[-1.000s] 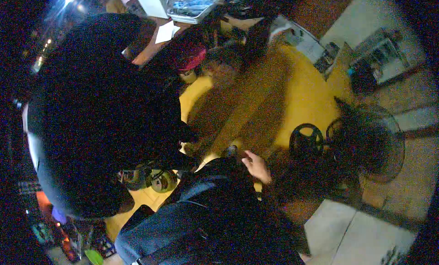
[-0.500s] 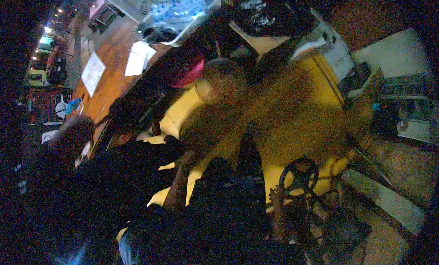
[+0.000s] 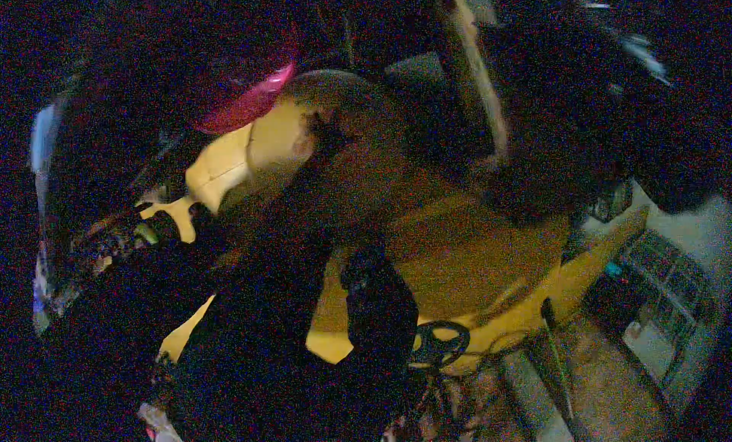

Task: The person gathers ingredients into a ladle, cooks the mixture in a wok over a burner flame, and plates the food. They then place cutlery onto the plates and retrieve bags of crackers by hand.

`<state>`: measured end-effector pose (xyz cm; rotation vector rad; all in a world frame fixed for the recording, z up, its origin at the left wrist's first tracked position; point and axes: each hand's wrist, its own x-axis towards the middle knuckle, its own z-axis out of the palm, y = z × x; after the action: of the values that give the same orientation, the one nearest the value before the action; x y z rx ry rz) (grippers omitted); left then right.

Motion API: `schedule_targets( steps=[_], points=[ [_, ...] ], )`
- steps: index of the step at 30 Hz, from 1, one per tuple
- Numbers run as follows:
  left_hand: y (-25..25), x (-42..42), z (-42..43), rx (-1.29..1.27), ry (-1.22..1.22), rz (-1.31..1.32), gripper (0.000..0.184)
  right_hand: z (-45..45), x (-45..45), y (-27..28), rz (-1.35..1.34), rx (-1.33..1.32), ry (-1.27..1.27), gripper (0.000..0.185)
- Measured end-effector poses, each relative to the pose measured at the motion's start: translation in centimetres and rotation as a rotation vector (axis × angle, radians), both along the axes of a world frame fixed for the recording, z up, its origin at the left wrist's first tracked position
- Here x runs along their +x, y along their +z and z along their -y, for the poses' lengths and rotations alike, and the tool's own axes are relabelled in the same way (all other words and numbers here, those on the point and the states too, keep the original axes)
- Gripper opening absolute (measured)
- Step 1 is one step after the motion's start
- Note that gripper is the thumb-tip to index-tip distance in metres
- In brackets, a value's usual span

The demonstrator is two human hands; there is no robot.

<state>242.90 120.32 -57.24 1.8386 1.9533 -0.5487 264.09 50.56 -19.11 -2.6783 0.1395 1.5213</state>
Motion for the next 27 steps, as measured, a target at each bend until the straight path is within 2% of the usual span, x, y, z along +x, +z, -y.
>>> schedule_targets(
  steps=[1,5,10,15,20,21,22,23,24,26,27],
  points=[
    [-1.4,0.5,-1.3,-0.042,0.006,-0.013,0.088,-1.0,0.2,-1.0,0.004,-0.015,-0.001,0.051],
    [-5.6,0.3,-3.4,0.124,0.137,0.085,0.086,-4.1,1.3,-3.7,0.004,-0.031,0.024,0.051],
    [-1.1,-1.0,-1.6,0.527,0.266,0.482,0.083,-5.6,2.4,-2.9,-0.009,0.040,0.063,0.050],
    [15.6,-3.7,5.8,0.760,0.327,0.815,0.080,-8.4,6.6,0.9,0.000,0.250,0.200,0.050],
    [35.1,-6.3,16.9,0.622,0.343,0.973,0.080,-18.4,8.5,1.8,0.063,0.785,0.469,0.050],
    [38.5,-6.4,20.2,0.592,0.348,0.986,0.080,-21.3,6.3,5.9,0.001,0.830,0.523,0.050],
    [41.8,-6.4,23.5,0.558,0.358,0.992,0.080,-25.6,2.9,11.9,-0.151,0.848,0.544,0.059],
    [44.5,-6.1,26.6,0.518,0.371,1.011,0.080,-28.6,0.0,16.2,-0.301,0.851,0.574,0.068],
    [45.9,-6.0,29.3,0.482,0.394,1.019,0.080,-30.6,-1.9,15.9,-0.362,0.877,0.644,0.068],
    [48.9,-6.0,35.5,0.416,0.454,1.049,0.080,-32.0,-6.5,18.8,-0.423,1.240,1.077,0.083],
    [45.4,-6.1,38.0,0.561,0.369,1.161,0.087,-32.5,-9.0,19.9,-0.532,1.314,1.164,0.093]
  ],
)
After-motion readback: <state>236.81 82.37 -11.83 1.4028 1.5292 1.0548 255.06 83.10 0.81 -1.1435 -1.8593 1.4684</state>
